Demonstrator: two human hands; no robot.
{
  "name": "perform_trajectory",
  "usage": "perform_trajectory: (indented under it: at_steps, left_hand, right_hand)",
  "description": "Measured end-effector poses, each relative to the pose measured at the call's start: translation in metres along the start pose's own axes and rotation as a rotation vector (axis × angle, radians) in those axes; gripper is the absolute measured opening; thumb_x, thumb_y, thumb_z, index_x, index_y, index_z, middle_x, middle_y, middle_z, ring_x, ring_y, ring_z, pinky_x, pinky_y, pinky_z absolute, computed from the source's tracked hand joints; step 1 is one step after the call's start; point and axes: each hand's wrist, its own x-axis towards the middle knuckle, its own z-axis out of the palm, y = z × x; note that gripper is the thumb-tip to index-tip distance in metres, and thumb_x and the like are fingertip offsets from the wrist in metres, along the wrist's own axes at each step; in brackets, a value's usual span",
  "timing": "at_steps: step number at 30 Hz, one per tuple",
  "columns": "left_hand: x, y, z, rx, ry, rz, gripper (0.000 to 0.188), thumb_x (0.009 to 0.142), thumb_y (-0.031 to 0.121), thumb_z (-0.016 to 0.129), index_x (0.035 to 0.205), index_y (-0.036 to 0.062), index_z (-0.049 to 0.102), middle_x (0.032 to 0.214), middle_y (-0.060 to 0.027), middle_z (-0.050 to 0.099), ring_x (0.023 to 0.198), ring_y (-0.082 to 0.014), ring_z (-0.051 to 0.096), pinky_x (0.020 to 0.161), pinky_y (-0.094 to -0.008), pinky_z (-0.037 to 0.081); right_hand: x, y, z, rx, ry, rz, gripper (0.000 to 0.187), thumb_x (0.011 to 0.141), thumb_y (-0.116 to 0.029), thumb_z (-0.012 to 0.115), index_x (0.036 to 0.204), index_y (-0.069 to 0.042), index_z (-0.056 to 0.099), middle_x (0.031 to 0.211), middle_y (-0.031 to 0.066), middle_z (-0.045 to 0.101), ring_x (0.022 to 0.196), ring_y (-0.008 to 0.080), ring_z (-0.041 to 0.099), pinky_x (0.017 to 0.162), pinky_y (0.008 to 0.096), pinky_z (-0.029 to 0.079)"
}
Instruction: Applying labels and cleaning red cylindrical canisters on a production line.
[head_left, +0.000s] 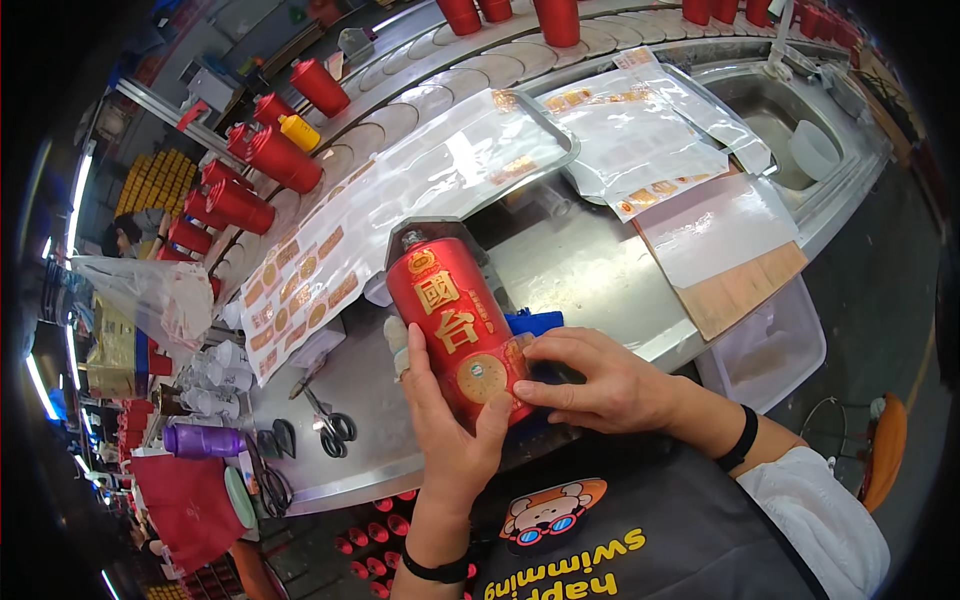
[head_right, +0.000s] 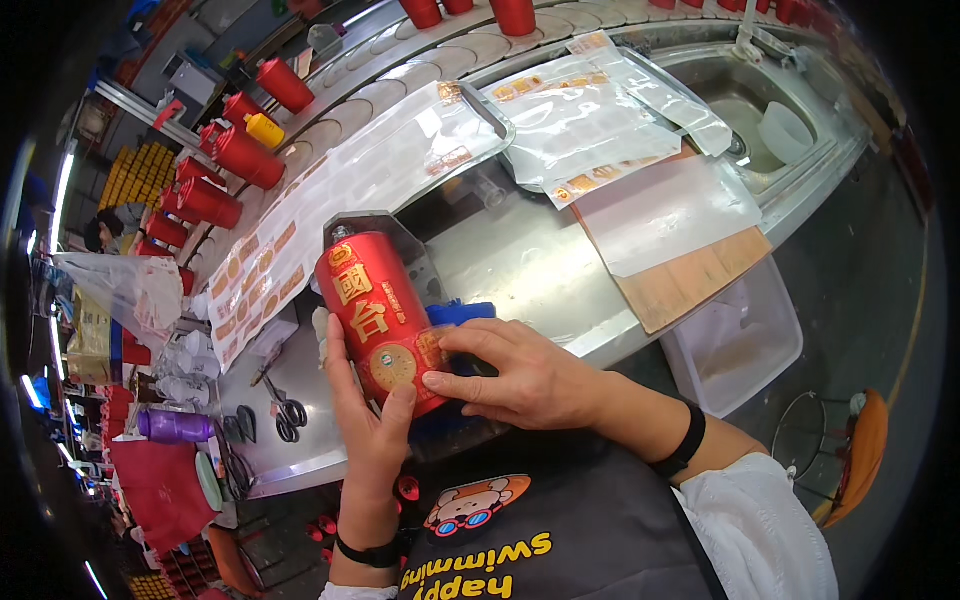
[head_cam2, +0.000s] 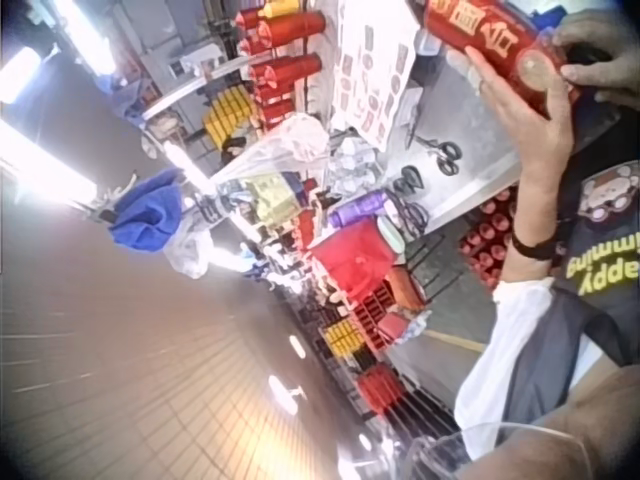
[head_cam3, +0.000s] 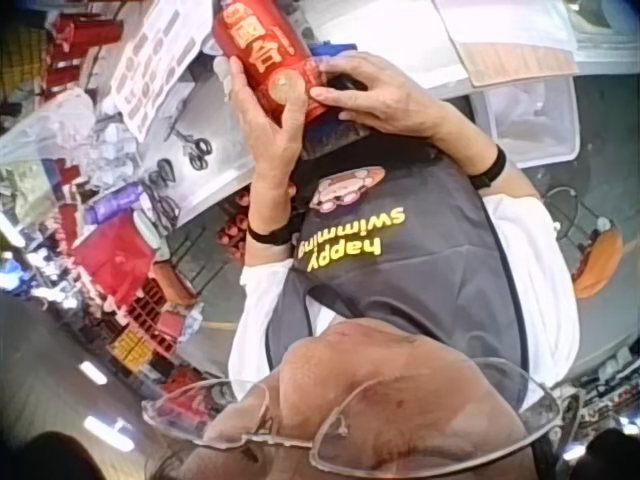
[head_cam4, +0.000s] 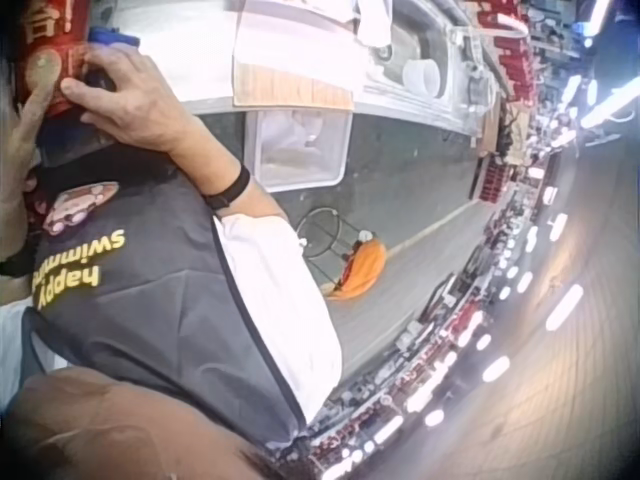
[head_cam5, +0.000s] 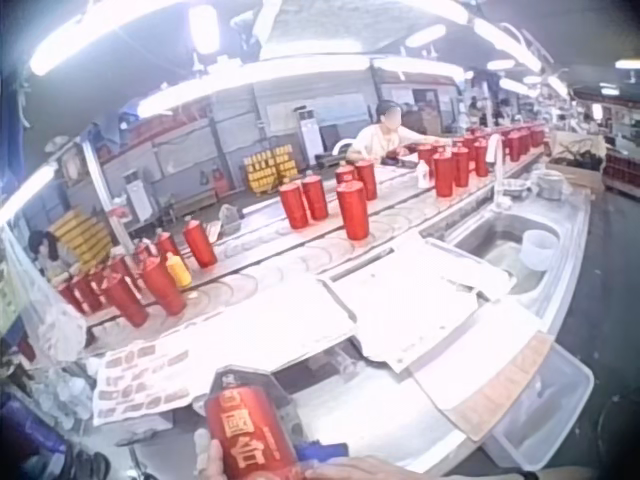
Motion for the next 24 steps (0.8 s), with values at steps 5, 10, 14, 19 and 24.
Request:
perform_trajectory:
  at_steps: [5, 10, 14, 19, 24]
  left_hand:
    - [0.000, 0.002, 0.003, 0.038, -0.006, -0.011, 0.086, 0.075, 0.017, 0.067, 0.142, -0.0084, 0.019, 0.125, -0.0260, 0.041, 0.114, -0.0359, 0.044, 0.101, -0.0418, 0.033]
    - [-0.001, -0.001, 0.004, 0.048, 0.014, 0.005, 0.084, 0.076, 0.014, 0.064, 0.142, -0.0091, 0.017, 0.131, -0.0281, 0.038, 0.121, -0.0383, 0.040, 0.105, -0.0426, 0.029]
    - [0.000, 0.001, 0.005, 0.043, 0.011, 0.016, 0.083, 0.076, 0.012, 0.063, 0.142, -0.0090, 0.017, 0.134, -0.0289, 0.036, 0.123, -0.0390, 0.039, 0.106, -0.0430, 0.028]
    - [0.000, 0.003, 0.007, 0.055, 0.022, 0.014, 0.082, 0.077, 0.012, 0.062, 0.142, -0.0089, 0.017, 0.134, -0.0290, 0.036, 0.122, -0.0386, 0.040, 0.105, -0.0424, 0.030]
    - [-0.001, 0.000, 0.007, 0.084, 0.033, 0.015, 0.080, 0.081, 0.016, 0.062, 0.142, -0.0089, 0.017, 0.136, -0.0281, 0.034, 0.122, -0.0372, 0.040, 0.106, -0.0417, 0.029]
  right_hand:
    - [-0.001, -0.001, -0.002, 0.034, 0.012, -0.022, 0.056, 0.071, -0.006, 0.073, 0.125, -0.012, 0.057, 0.122, 0.0187, 0.050, 0.106, 0.0362, 0.055, 0.090, 0.0427, 0.046]
    - [-0.002, -0.001, -0.014, 0.205, 0.099, 0.108, 0.041, 0.068, 0.004, 0.067, 0.107, -0.002, 0.056, 0.109, 0.0169, 0.060, 0.102, 0.0360, 0.058, 0.085, 0.0405, 0.049]
    - [0.007, 0.002, -0.011, 0.022, 0.083, -0.074, 0.035, 0.063, 0.001, 0.071, 0.095, -0.005, 0.058, 0.101, 0.0097, 0.060, 0.092, 0.0297, 0.057, 0.078, 0.0378, 0.047]
    - [-0.002, 0.000, -0.007, -0.034, 0.082, -0.099, 0.026, 0.064, -0.003, 0.069, 0.089, -0.008, 0.062, 0.097, 0.0053, 0.059, 0.086, 0.0251, 0.055, 0.075, 0.0346, 0.044]
    - [0.002, -0.005, -0.022, -0.053, 0.009, -0.114, 0.021, 0.068, -0.007, 0.068, 0.088, -0.009, 0.062, 0.093, 0.0036, 0.058, 0.083, 0.0227, 0.054, 0.073, 0.0331, 0.042]
